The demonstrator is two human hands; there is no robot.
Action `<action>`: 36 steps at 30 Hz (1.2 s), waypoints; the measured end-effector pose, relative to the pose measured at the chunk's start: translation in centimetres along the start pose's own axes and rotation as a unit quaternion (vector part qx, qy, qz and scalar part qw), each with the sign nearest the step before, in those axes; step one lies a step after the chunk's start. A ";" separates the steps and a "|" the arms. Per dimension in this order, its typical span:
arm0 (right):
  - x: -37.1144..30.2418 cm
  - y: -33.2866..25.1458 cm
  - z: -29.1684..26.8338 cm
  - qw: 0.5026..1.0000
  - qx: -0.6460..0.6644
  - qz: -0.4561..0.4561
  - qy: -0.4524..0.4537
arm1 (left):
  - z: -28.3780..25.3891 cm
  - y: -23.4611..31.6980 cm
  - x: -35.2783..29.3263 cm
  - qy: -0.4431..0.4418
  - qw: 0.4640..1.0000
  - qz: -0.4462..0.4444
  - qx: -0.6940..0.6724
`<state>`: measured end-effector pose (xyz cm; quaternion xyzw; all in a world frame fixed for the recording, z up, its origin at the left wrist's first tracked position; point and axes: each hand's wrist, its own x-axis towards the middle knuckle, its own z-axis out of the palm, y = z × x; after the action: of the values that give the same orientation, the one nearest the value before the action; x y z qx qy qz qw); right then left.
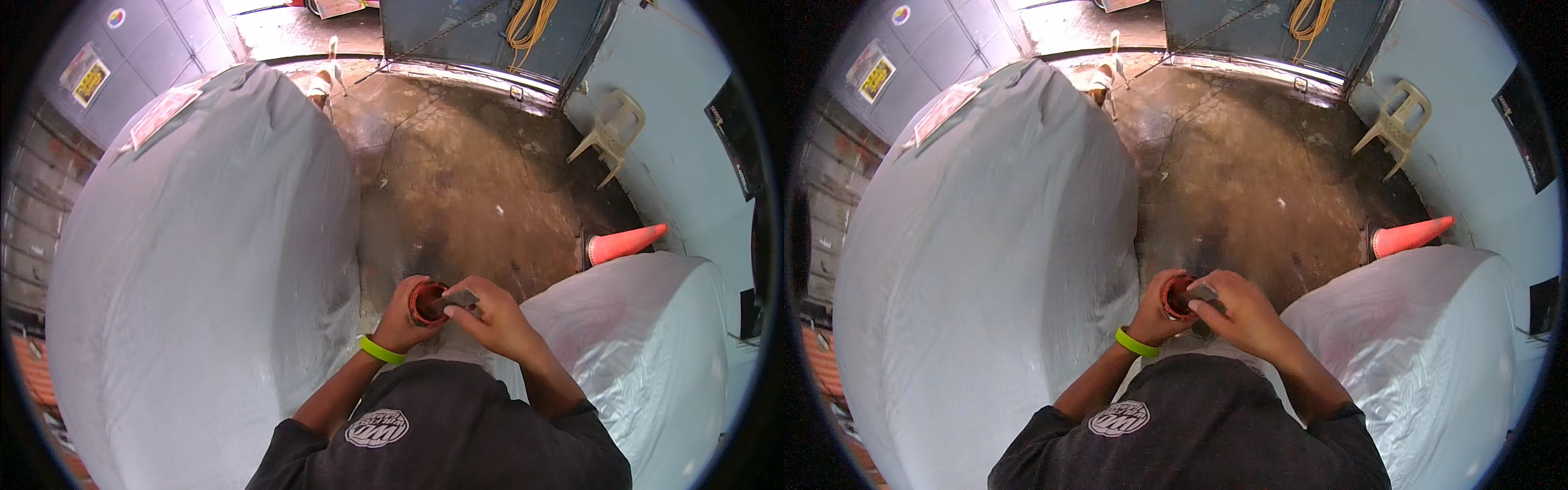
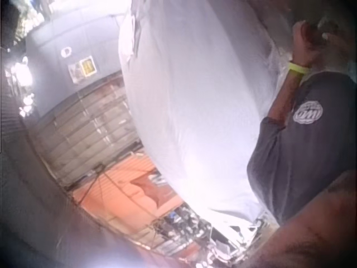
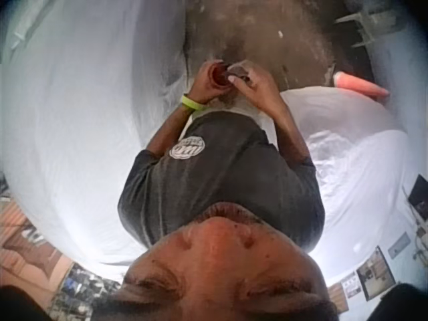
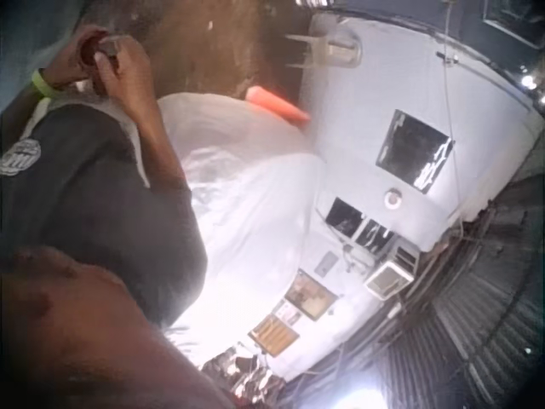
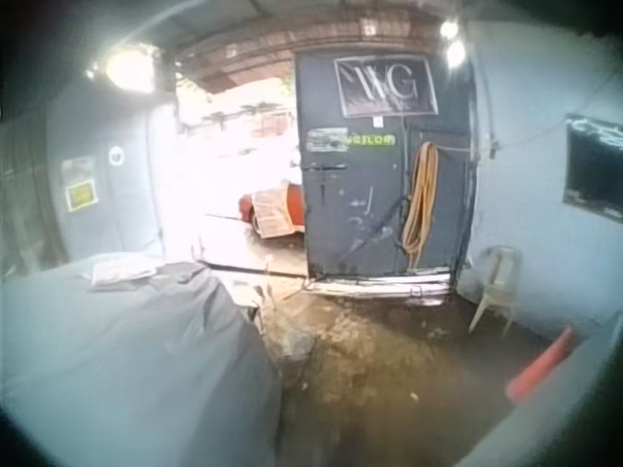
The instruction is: The person uses a small brush to apply red paint to the front bumper and side of a red car. The car is partially covered with newspaper and tape to protect other areas. The person repeatedly dips the brush into a small container of paint and applies it to specific spots on the vehicle's body.
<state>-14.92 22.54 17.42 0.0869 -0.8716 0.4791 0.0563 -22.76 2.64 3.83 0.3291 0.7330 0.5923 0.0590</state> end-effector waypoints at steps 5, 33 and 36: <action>9.7 6.5 -3.9 0.988 -0.142 -0.054 -0.025 | 1.4 -5.8 9.5 -0.008 0.999 -0.049 0.002; 82.8 29.6 -17.8 0.952 -0.050 -0.287 -0.091 | -18.5 -28.9 71.5 0.232 0.965 -0.017 0.119; 93.1 27.2 -16.0 0.916 -0.057 -0.368 -0.146 | -25.9 -30.8 78.1 0.274 0.956 -0.020 0.103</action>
<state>-111.36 41.23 20.38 0.4676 -0.8023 0.3556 0.1056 -108.44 21.75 7.10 0.1438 0.7841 0.5802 -0.1669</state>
